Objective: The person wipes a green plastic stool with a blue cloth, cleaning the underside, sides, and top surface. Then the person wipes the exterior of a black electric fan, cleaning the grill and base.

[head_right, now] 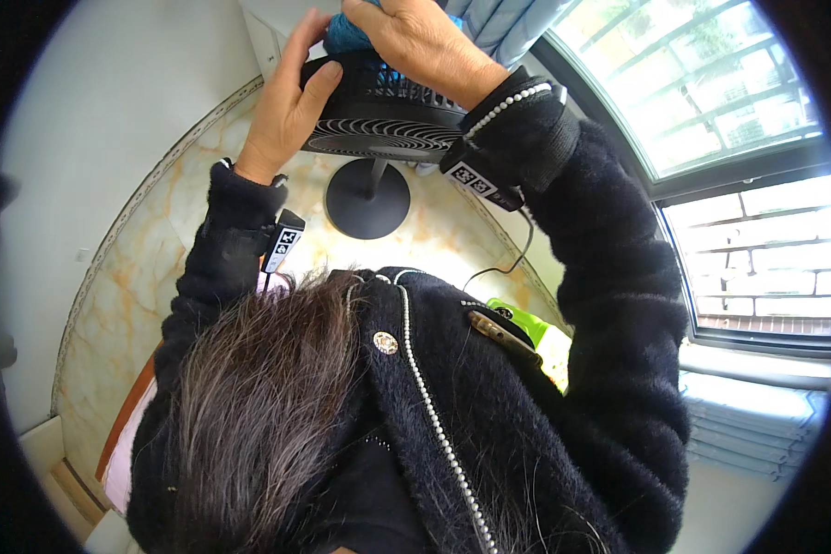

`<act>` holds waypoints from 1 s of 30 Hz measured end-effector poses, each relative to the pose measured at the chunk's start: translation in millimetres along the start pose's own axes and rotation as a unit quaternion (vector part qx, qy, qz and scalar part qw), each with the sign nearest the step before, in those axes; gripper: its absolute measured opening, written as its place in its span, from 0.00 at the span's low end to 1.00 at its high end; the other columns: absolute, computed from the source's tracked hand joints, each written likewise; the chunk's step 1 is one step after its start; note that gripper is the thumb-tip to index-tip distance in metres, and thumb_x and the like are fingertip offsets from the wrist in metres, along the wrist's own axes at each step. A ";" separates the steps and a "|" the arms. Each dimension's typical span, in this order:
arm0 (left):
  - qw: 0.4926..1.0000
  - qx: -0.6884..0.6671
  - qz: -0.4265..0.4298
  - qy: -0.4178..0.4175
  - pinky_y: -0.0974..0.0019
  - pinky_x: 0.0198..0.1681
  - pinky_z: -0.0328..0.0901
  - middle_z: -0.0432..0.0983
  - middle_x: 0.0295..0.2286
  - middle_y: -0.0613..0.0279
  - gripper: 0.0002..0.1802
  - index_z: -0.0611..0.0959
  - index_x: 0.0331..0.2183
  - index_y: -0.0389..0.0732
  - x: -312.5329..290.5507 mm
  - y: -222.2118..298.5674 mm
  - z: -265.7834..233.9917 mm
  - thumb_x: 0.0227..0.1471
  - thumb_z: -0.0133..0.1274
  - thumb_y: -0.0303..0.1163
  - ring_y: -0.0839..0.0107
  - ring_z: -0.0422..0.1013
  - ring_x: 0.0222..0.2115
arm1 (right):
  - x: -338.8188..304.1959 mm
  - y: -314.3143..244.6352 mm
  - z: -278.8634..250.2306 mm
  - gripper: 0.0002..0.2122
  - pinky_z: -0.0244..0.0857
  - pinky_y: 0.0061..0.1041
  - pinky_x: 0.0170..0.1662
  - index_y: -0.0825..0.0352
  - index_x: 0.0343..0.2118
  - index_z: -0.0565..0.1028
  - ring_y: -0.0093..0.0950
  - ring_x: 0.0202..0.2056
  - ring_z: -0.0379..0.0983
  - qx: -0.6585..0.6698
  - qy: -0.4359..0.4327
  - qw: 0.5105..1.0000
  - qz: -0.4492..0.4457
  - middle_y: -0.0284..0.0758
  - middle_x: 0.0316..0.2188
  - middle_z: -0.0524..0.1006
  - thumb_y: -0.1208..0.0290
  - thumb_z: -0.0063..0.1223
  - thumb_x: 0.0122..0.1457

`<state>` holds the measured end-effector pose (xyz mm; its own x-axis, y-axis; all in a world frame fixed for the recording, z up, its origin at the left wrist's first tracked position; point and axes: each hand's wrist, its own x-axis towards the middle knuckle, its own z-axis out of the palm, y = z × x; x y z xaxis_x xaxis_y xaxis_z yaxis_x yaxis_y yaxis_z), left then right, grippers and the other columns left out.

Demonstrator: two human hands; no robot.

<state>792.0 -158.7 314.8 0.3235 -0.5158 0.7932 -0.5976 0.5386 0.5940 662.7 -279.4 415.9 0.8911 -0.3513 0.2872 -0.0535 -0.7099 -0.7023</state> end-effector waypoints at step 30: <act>0.938 0.100 -0.208 -0.258 0.65 0.38 0.68 0.80 0.29 0.56 0.18 0.82 0.44 0.39 -10.2 -114.1 -105.2 0.58 0.56 0.41 0.68 0.74 0.29 | -80.1 32.2 -1.9 0.18 0.69 0.31 0.45 0.70 0.53 0.72 0.38 0.37 0.79 -0.180 0.181 0.967 0.017 0.44 0.36 0.81 0.69 0.39 0.64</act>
<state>934.1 -144.8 253.0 0.1920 -0.9350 0.2983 -0.6403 0.1110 0.7601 588.7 -275.3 371.5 0.6735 -0.5225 0.5229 -0.2921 -0.8379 -0.4611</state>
